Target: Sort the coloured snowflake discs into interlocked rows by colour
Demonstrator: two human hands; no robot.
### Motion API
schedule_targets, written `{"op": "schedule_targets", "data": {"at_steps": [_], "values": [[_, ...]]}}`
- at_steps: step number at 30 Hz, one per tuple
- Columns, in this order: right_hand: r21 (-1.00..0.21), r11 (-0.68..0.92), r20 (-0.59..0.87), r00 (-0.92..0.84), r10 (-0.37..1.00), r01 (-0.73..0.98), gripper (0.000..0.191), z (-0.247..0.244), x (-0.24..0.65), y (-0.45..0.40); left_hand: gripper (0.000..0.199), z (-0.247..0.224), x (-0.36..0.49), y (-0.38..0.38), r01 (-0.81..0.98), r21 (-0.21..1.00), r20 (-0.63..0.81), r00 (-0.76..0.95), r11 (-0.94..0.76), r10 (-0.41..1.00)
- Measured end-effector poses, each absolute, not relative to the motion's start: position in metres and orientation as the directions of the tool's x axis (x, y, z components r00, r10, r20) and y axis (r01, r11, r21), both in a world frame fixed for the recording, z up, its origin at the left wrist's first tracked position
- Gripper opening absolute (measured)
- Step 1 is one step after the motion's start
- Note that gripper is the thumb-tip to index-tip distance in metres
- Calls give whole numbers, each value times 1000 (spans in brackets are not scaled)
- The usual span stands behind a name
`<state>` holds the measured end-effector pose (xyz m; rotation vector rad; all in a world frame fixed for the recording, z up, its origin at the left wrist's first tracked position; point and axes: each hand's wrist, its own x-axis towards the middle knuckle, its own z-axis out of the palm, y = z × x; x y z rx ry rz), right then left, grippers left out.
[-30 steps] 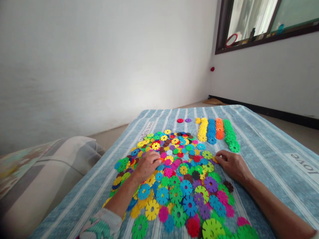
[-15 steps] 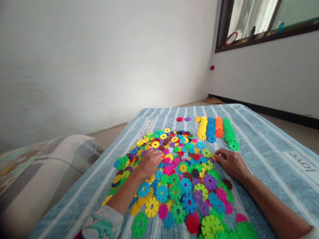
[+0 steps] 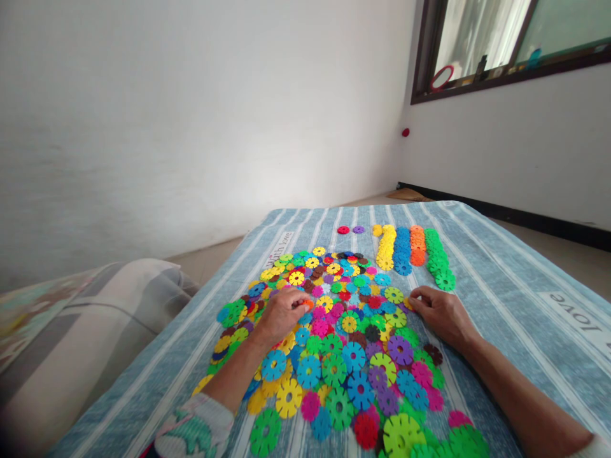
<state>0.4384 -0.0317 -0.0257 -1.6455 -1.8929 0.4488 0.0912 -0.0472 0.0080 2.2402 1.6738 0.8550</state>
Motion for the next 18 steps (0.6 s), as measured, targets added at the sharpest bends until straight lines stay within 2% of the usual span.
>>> {"op": "schedule_targets", "data": {"at_steps": [4, 8, 14, 18], "values": [[-603, 173, 199, -63, 978, 779, 34, -25, 438, -32, 10, 17, 77, -47, 657, 720, 336, -52, -221, 940], [-606, 171, 196, -63, 979, 777, 35, -25, 437, -33, 14, 32, 54, -50, 422, 896, 278, -286, -140, 917], [-603, 154, 179, -56, 982, 782, 39, -28, 440, -33, 22, 38, 13, -60, 110, 993, 104, -552, -51, 827], [-603, 114, 154, -24, 988, 790, 42, -30, 443, -33, 25, 26, -5, -61, 30, 998, 64, -644, -59, 763]]}}
